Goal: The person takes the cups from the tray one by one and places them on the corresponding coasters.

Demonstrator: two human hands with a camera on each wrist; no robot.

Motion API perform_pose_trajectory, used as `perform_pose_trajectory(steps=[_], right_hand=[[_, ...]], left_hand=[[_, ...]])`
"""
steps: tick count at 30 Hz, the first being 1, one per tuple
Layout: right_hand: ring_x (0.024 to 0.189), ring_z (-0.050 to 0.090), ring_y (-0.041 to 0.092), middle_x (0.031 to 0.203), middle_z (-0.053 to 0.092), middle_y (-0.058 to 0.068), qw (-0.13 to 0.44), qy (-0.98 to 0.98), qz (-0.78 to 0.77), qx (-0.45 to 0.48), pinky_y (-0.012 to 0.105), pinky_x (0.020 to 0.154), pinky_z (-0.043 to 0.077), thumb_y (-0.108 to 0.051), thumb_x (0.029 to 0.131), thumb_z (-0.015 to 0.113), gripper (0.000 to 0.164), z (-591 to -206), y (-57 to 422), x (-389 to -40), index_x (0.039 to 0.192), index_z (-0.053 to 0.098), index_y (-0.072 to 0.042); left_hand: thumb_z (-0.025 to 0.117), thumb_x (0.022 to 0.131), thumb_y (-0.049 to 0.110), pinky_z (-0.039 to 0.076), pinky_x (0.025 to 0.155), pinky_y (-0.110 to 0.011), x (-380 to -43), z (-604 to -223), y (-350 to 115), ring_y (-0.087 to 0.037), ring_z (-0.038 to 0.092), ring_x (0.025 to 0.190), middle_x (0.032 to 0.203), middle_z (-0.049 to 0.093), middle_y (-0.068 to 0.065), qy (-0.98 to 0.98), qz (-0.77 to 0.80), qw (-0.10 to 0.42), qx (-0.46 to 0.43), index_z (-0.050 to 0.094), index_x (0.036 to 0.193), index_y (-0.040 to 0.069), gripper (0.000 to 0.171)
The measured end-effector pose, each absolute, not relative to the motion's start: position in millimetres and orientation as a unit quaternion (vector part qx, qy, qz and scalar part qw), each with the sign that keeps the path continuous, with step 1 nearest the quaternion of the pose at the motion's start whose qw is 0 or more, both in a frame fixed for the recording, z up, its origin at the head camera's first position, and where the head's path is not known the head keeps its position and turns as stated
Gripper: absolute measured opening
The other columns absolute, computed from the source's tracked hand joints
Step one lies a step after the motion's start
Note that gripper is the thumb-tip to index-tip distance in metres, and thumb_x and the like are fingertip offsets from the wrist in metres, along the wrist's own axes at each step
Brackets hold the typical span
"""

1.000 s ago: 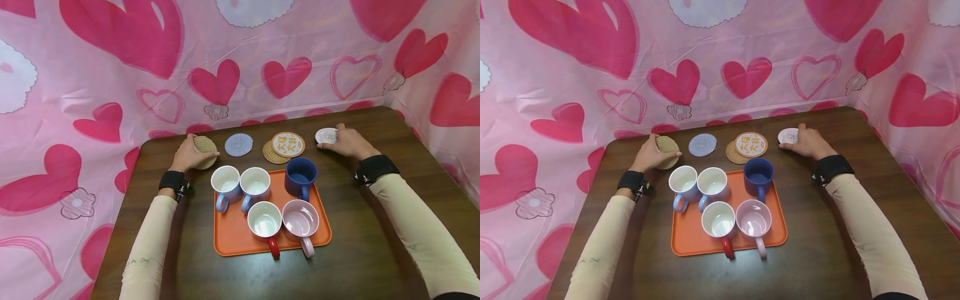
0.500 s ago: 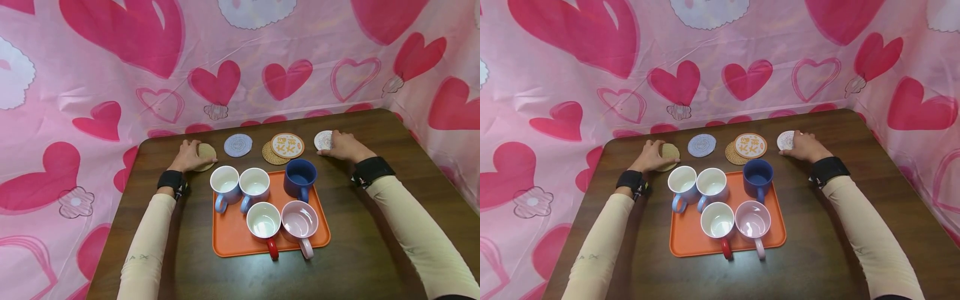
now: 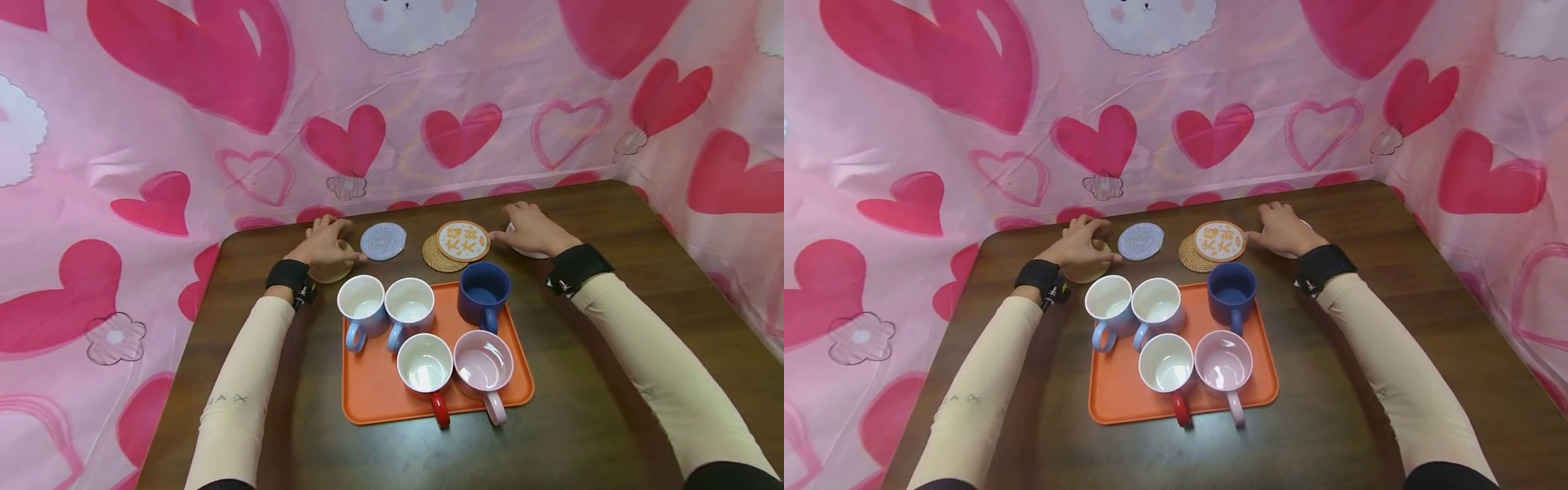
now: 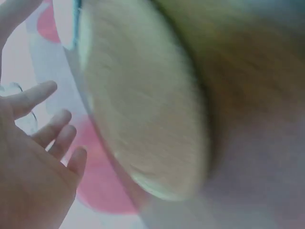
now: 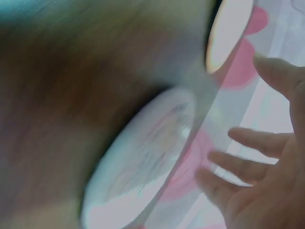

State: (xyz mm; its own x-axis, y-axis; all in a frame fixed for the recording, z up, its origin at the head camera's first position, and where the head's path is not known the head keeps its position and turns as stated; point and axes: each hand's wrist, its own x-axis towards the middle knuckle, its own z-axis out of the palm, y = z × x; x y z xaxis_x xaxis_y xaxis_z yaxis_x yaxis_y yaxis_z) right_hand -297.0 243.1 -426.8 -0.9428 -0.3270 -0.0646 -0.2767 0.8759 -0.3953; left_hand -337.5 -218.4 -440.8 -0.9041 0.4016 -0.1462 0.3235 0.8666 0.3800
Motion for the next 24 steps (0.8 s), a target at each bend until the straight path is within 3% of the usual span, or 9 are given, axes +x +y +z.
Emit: perform_pose_trajectory(steps=[3,6,13,24], right_hand=[[0.12,0.058,0.047,0.125,0.063,0.033,0.067,0.956,-0.222,-0.18,0.06,0.105,0.044,-0.03,0.096,0.069,0.059,-424.3,230.7,-304.8,0.134,0.054,0.012],[0.111,0.064,0.043,0.118,0.068,0.03,0.073,0.949,-0.242,-0.187,0.057,0.099,0.049,-0.026,0.094,0.071,0.053,-427.2,220.0,-309.6,0.13,0.057,0.011],[0.11,0.061,0.042,0.116,0.066,0.03,0.056,0.95,-0.254,-0.172,0.055,0.098,0.048,-0.032,0.087,0.078,0.063,-443.7,198.4,-314.5,0.127,0.057,0.013],[0.119,0.05,0.043,0.12,0.062,0.03,0.093,0.955,-0.248,-0.134,0.056,0.102,0.043,-0.04,0.081,0.084,0.075,-448.1,191.2,-318.8,0.128,0.056,0.011]], left_hand=[[0.085,0.074,0.054,0.022,0.118,-0.064,-345.1,-434.3,-200.9,-0.042,0.029,0.143,0.155,0.035,-0.021,0.955,0.15,0.114,0.229,0.04,0.154,0.008,0.103],[0.088,0.073,0.05,0.026,0.121,-0.058,-353.0,-434.5,-185.6,-0.039,0.033,0.145,0.156,0.037,-0.021,0.944,0.151,0.125,0.266,0.039,0.153,0.004,0.104],[0.095,0.069,0.038,0.031,0.121,-0.049,-358.5,-447.7,-176.7,-0.032,0.041,0.14,0.157,0.042,-0.016,0.918,0.248,0.164,0.264,0.036,0.156,0.003,0.11],[0.094,0.068,0.041,0.038,0.112,-0.049,-348.5,-451.5,-183.2,-0.034,0.042,0.132,0.151,0.051,-0.011,0.926,0.201,0.147,0.284,0.041,0.155,0.01,0.106]])
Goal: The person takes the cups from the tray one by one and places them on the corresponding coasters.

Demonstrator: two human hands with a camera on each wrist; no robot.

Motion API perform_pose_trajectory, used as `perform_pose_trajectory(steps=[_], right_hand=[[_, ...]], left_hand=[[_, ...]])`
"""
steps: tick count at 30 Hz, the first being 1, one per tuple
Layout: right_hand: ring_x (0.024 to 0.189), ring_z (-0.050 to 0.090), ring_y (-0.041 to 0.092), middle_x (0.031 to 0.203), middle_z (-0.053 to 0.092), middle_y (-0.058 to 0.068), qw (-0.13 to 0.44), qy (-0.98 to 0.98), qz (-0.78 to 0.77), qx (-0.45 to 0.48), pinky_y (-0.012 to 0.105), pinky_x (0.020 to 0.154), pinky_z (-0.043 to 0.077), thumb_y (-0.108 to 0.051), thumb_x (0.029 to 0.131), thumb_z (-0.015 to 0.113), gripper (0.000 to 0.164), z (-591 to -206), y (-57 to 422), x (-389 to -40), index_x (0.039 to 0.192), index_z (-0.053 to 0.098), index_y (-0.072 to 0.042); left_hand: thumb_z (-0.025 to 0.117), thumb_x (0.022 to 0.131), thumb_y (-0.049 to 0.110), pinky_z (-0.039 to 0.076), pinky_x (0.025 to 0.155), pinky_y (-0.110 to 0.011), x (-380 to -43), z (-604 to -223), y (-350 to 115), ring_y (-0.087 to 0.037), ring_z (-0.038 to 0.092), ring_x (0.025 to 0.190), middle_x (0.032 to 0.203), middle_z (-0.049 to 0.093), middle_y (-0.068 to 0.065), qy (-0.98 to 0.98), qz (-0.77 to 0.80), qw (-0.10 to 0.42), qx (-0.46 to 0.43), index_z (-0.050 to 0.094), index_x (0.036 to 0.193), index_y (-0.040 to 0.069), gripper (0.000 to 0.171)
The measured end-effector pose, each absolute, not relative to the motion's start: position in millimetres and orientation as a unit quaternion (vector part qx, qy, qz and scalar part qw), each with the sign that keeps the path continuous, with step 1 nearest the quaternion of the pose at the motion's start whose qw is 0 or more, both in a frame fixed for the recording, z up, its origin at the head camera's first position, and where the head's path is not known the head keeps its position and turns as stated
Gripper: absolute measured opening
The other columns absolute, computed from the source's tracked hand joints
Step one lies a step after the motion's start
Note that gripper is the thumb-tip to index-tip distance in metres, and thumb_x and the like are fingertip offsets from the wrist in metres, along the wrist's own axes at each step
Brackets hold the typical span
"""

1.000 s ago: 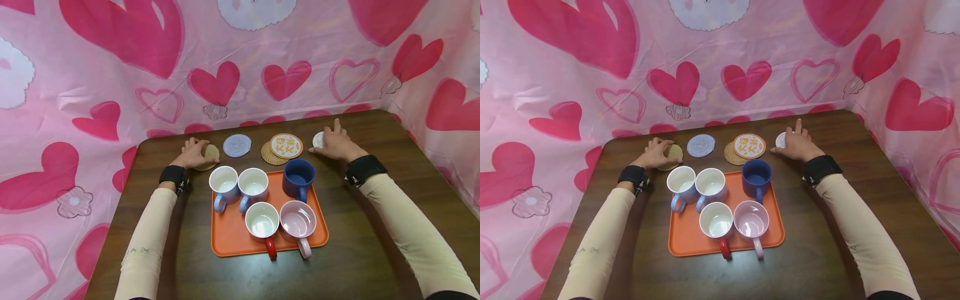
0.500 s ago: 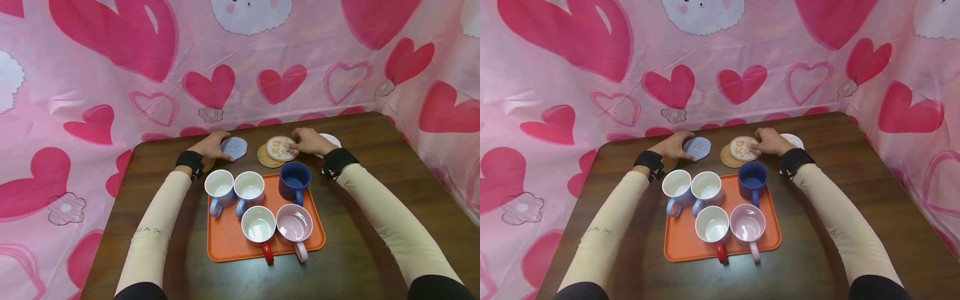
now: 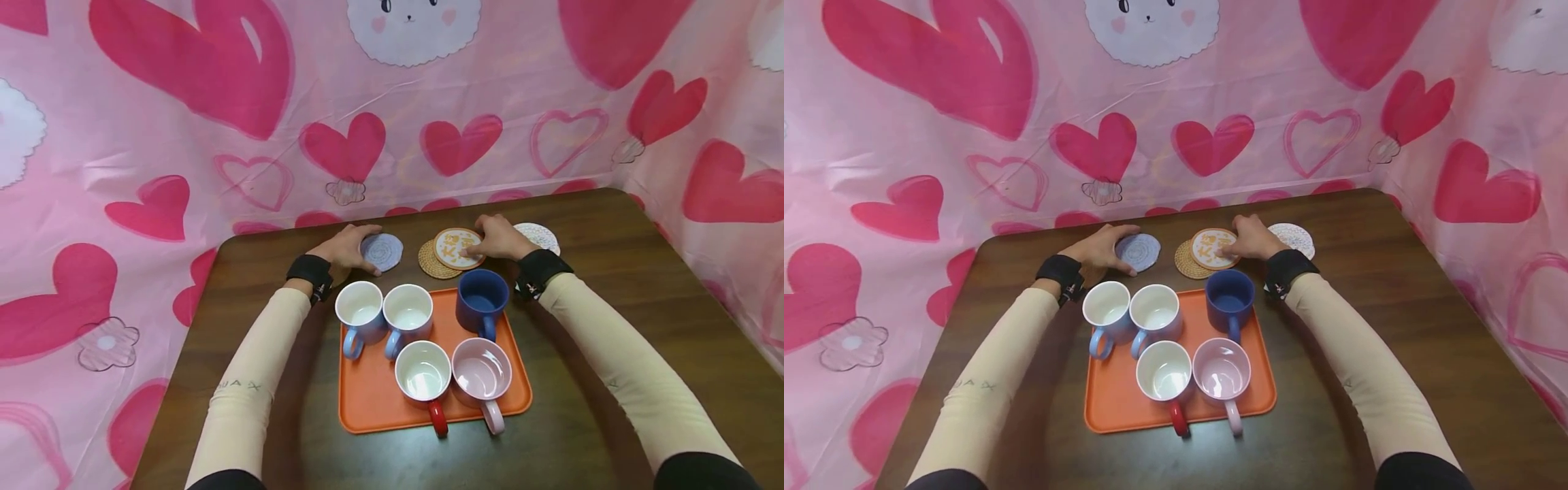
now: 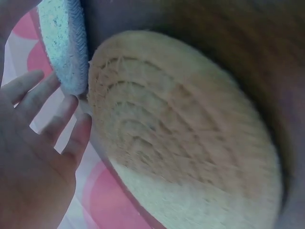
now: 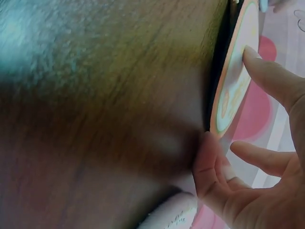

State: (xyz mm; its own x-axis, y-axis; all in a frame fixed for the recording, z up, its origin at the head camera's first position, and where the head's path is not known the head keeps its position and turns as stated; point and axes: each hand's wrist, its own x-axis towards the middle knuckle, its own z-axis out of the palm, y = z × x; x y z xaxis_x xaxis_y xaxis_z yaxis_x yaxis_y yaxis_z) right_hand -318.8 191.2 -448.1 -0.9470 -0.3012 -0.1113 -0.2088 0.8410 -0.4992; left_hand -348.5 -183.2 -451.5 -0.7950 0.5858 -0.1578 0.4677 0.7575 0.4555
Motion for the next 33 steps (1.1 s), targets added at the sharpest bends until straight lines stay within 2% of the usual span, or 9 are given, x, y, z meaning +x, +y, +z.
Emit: perform_pose_trajectory(steps=[8,16,22,27,33], right_hand=[[0.116,0.052,0.042,0.122,0.062,0.029,0.088,0.956,-0.253,-0.118,0.056,0.1,0.044,-0.042,0.081,0.084,0.074,-443.4,197.0,-320.4,0.127,0.058,0.01],[0.105,0.056,0.038,0.115,0.063,0.027,0.08,0.955,-0.263,-0.115,0.052,0.091,0.049,-0.042,0.083,0.082,0.069,-446.0,198.7,-318.6,0.124,0.059,0.009],[0.102,0.056,0.035,0.112,0.063,0.025,0.083,0.953,-0.27,-0.11,0.05,0.088,0.05,-0.042,0.084,0.082,0.069,-452.0,196.7,-311.3,0.125,0.059,0.009],[0.101,0.055,0.036,0.108,0.062,0.024,0.081,0.952,-0.272,-0.114,0.049,0.088,0.049,-0.042,0.084,0.082,0.07,-454.6,194.4,-308.9,0.125,0.058,0.009],[0.102,0.055,0.036,0.107,0.061,0.022,0.082,0.951,-0.274,-0.118,0.049,0.088,0.048,-0.043,0.083,0.082,0.071,-456.8,190.9,-309.2,0.126,0.057,0.009]], left_hand=[[0.093,0.068,0.041,0.038,0.111,-0.05,-342.4,-449.3,-183.2,-0.033,0.042,0.132,0.151,0.052,-0.009,0.928,0.193,0.137,0.287,0.043,0.154,0.012,0.104],[0.089,0.074,0.039,0.033,0.113,-0.058,-330.5,-442.3,-185.8,-0.033,0.036,0.141,0.154,0.047,-0.008,0.932,0.181,0.154,0.274,0.039,0.157,0.018,0.099],[0.088,0.076,0.04,0.035,0.114,-0.057,-326.9,-442.7,-188.1,-0.032,0.038,0.143,0.154,0.045,-0.01,0.928,0.174,0.168,0.284,0.038,0.157,0.019,0.097],[0.087,0.076,0.046,0.026,0.12,-0.06,-330.2,-435.9,-178.6,-0.032,0.031,0.149,0.157,0.045,-0.008,0.926,0.167,0.164,0.295,0.039,0.157,0.014,0.1],[0.086,0.076,0.052,0.021,0.119,-0.063,-336.3,-412.7,-147.0,-0.031,0.033,0.15,0.16,0.043,-0.007,0.931,0.126,0.161,0.303,0.038,0.157,0.012,0.102]])
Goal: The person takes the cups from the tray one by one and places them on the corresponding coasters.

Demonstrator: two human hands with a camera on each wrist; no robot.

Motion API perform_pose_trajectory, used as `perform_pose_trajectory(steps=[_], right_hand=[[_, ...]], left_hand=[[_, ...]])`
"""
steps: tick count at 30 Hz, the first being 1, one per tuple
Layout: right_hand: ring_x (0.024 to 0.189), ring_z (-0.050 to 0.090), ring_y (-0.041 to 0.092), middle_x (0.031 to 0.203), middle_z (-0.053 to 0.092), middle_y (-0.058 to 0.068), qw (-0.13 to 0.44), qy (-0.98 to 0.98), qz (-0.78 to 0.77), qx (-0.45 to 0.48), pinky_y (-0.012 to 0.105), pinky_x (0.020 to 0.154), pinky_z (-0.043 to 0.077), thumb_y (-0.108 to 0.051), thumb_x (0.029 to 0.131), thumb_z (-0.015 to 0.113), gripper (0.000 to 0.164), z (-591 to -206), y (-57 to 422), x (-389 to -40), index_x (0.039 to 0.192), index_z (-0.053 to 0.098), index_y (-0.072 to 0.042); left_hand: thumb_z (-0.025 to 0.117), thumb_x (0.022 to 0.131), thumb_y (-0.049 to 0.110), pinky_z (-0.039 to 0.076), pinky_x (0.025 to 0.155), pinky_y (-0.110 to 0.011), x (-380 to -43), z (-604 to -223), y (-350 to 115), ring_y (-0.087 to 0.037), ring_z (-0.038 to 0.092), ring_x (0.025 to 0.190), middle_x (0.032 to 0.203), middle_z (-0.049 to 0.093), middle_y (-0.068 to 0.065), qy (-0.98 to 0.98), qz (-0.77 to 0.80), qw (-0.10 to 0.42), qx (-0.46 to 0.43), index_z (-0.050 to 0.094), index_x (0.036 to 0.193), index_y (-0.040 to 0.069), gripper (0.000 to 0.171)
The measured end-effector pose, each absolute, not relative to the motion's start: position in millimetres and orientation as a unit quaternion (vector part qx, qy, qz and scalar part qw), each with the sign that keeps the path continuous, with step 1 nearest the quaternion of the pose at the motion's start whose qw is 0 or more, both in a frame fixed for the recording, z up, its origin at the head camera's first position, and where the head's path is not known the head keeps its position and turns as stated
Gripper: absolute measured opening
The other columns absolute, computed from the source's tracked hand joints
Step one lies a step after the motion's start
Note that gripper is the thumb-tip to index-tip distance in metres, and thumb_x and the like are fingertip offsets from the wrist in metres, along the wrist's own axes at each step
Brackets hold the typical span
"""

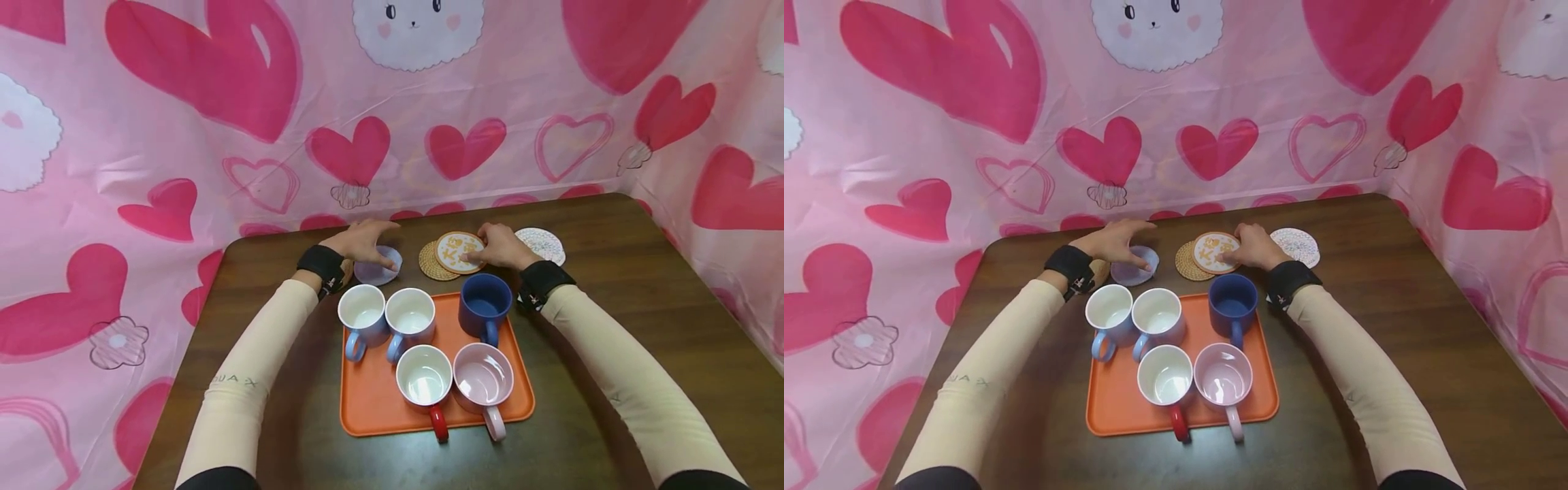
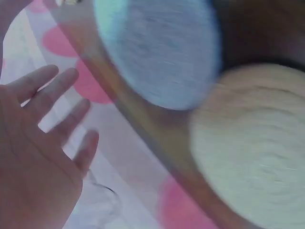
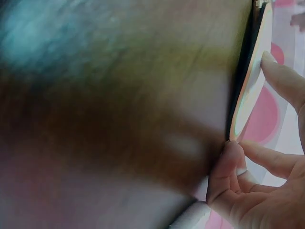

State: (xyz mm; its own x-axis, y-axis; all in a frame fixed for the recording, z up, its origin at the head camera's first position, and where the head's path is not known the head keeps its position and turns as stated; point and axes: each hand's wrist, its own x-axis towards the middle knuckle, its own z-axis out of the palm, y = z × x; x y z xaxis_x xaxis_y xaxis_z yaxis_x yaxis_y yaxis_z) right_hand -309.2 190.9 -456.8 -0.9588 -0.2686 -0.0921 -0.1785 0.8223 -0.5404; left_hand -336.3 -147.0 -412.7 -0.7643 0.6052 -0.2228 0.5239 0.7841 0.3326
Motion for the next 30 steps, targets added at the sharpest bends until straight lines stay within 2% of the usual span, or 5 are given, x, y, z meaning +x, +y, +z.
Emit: perform_pose_trajectory(steps=[11,15,21,24,30], right_hand=[[0.108,0.059,0.039,0.116,0.062,0.027,0.085,0.948,-0.296,-0.085,0.053,0.095,0.05,-0.046,0.082,0.082,0.086,-458.3,183.8,-307.8,0.138,0.046,0.009],[0.104,0.062,0.038,0.113,0.064,0.028,0.098,0.944,-0.308,-0.066,0.053,0.096,0.051,-0.045,0.081,0.084,0.093,-461.2,174.8,-307.8,0.141,0.041,0.011],[0.092,0.06,0.033,0.099,0.065,0.02,0.08,0.944,-0.313,-0.066,0.045,0.083,0.05,-0.041,0.079,0.085,0.068,-461.9,167.4,-308.0,0.118,0.057,0.007],[0.087,0.058,0.031,0.092,0.064,0.016,0.063,0.941,-0.323,-0.08,0.04,0.076,0.047,-0.039,0.08,0.085,0.057,-462.6,167.4,-305.0,0.108,0.061,0.005],[0.068,0.063,0.024,0.072,0.066,0.011,0.021,0.915,-0.39,-0.103,0.03,0.063,0.043,-0.026,0.092,0.074,0.024,-460.5,175.8,-292.8,0.092,0.068,-0.003]], left_hand=[[0.072,0.093,0.027,0.054,0.094,-0.037,-363.7,-405.7,-91.9,-0.028,0.068,0.106,0.115,0.073,-0.015,0.917,0.108,0.206,0.325,0.069,0.121,0.001,0.038],[0.073,0.093,0.018,0.06,0.085,-0.037,-361.9,-407.2,-82.7,-0.026,0.071,0.093,0.102,0.072,-0.015,0.905,0.21,0.273,0.249,0.063,0.124,-0.003,0.038],[0.072,0.092,0.014,0.059,0.063,-0.028,-361.1,-413.6,-73.0,-0.012,0.057,0.059,0.064,0.055,-0.001,0.893,0.268,0.321,0.168,0.059,0.091,0.002,0.017],[0.07,0.093,0.016,0.054,0.058,-0.023,-363.4,-419.5,-72.9,-0.008,0.049,0.054,0.055,0.045,0.004,0.892,0.261,0.33,0.163,0.059,0.072,0.008,0.026],[0.07,0.096,0.02,0.053,0.069,-0.023,-364.7,-422.8,-76.9,-0.009,0.053,0.07,0.071,0.056,0.006,0.887,0.261,0.327,0.195,0.072,0.087,0.005,0.018]])
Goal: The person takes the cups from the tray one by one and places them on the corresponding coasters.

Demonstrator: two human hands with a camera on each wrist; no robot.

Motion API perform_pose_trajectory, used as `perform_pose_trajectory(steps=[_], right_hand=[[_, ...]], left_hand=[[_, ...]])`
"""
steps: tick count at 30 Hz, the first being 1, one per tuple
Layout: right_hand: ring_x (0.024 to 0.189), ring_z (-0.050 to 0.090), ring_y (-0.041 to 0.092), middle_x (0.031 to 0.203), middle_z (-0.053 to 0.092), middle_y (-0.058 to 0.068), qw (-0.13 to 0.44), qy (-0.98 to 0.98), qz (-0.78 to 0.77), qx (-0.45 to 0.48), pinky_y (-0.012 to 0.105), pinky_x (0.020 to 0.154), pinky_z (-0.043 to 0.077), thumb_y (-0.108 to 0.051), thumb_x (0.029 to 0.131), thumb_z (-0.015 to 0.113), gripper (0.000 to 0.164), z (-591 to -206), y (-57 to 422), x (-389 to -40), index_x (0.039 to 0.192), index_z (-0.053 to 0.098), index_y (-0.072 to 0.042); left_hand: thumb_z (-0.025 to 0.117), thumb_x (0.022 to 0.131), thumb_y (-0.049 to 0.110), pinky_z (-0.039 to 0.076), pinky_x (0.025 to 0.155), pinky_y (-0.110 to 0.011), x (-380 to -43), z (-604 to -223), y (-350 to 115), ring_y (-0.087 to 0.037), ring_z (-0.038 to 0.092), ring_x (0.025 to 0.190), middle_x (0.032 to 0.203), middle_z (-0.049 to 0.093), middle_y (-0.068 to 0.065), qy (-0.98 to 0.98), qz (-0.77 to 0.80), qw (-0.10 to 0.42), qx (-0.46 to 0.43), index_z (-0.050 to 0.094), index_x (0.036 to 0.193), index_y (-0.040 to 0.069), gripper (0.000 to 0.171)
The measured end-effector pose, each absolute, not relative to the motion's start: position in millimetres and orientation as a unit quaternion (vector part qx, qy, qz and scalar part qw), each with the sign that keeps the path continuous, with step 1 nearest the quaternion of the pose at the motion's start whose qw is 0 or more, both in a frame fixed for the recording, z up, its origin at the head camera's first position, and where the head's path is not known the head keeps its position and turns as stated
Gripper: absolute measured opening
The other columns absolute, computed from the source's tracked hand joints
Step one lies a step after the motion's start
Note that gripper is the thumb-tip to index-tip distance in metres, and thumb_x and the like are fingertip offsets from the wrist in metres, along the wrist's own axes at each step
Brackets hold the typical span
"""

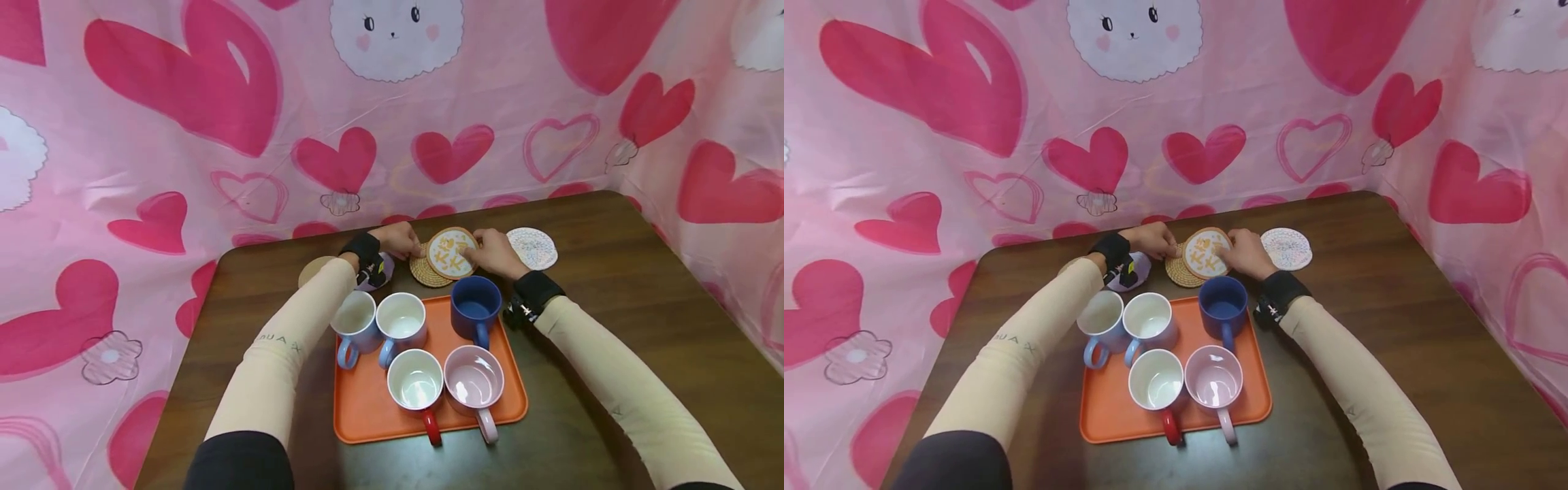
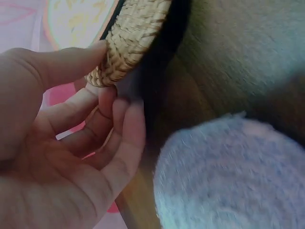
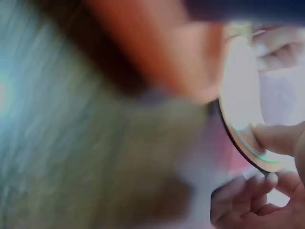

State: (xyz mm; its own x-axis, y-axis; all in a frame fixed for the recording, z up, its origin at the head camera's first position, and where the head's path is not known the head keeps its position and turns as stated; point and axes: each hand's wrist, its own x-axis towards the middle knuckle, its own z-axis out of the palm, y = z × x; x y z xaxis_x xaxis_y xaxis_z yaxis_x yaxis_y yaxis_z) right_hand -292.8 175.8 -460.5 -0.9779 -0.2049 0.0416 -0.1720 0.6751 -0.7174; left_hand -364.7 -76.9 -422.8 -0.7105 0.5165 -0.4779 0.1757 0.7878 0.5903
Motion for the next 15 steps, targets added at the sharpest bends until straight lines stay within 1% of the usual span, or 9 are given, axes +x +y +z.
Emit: perform_pose_trajectory(steps=[2,4,7,9,11,15], right_hand=[[0.065,0.064,0.022,0.072,0.067,0.012,0.007,0.901,-0.418,-0.113,0.028,0.06,0.044,-0.023,0.097,0.069,0.021,-458.0,179.6,-290.1,0.088,0.068,-0.003],[0.064,0.067,0.019,0.076,0.069,0.014,0.007,0.885,-0.449,-0.121,0.027,0.059,0.05,-0.022,0.099,0.066,0.021,-454.2,181.9,-288.2,0.089,0.068,-0.003],[0.065,0.073,0.02,0.083,0.07,0.019,0.028,0.856,-0.501,-0.124,0.034,0.062,0.06,-0.019,0.101,0.064,0.021,-449.4,184.6,-284.6,0.098,0.067,0.001],[0.065,0.075,0.024,0.087,0.071,0.022,0.043,0.837,-0.533,-0.119,0.04,0.063,0.061,-0.018,0.102,0.063,0.022,-447.0,185.6,-281.6,0.105,0.065,0.003],[0.065,0.075,0.028,0.088,0.071,0.025,0.047,0.819,-0.56,-0.114,0.045,0.064,0.061,-0.017,0.102,0.062,0.023,-444.8,187.3,-278.9,0.11,0.064,0.005],[0.065,0.076,0.029,0.089,0.071,0.025,0.022,0.809,-0.576,-0.11,0.047,0.066,0.06,-0.017,0.102,0.061,0.026,-440.0,193.2,-275.4,0.115,0.064,0.006]], left_hand=[[0.07,0.095,0.02,0.052,0.072,-0.022,-364.2,-423.1,-78.4,-0.008,0.056,0.077,0.079,0.061,0.006,0.895,0.248,0.307,0.209,0.074,0.095,0.002,0.018],[0.07,0.096,0.021,0.049,0.073,-0.021,-364.1,-423.7,-80.2,-0.009,0.055,0.081,0.083,0.062,0.005,0.905,0.225,0.284,0.224,0.075,0.099,0.001,0.021],[0.068,0.096,0.022,0.043,0.075,-0.021,-363.9,-424.0,-82.8,-0.01,0.051,0.084,0.085,0.062,0.005,0.913,0.195,0.267,0.241,0.075,0.101,0.001,0.022],[0.067,0.097,0.023,0.04,0.077,-0.021,-363.7,-422.8,-84.3,-0.011,0.05,0.086,0.087,0.062,0.005,0.913,0.176,0.266,0.253,0.074,0.102,0.002,0.022],[0.067,0.097,0.022,0.04,0.079,-0.022,-363.7,-420.6,-86.1,-0.011,0.05,0.088,0.09,0.062,0.004,0.913,0.166,0.271,0.256,0.073,0.104,0.003,0.022],[0.067,0.096,0.022,0.04,0.08,-0.023,-365.5,-415.3,-90.5,-0.013,0.05,0.09,0.092,0.061,0.002,0.917,0.143,0.268,0.258,0.071,0.104,0.003,0.021]])
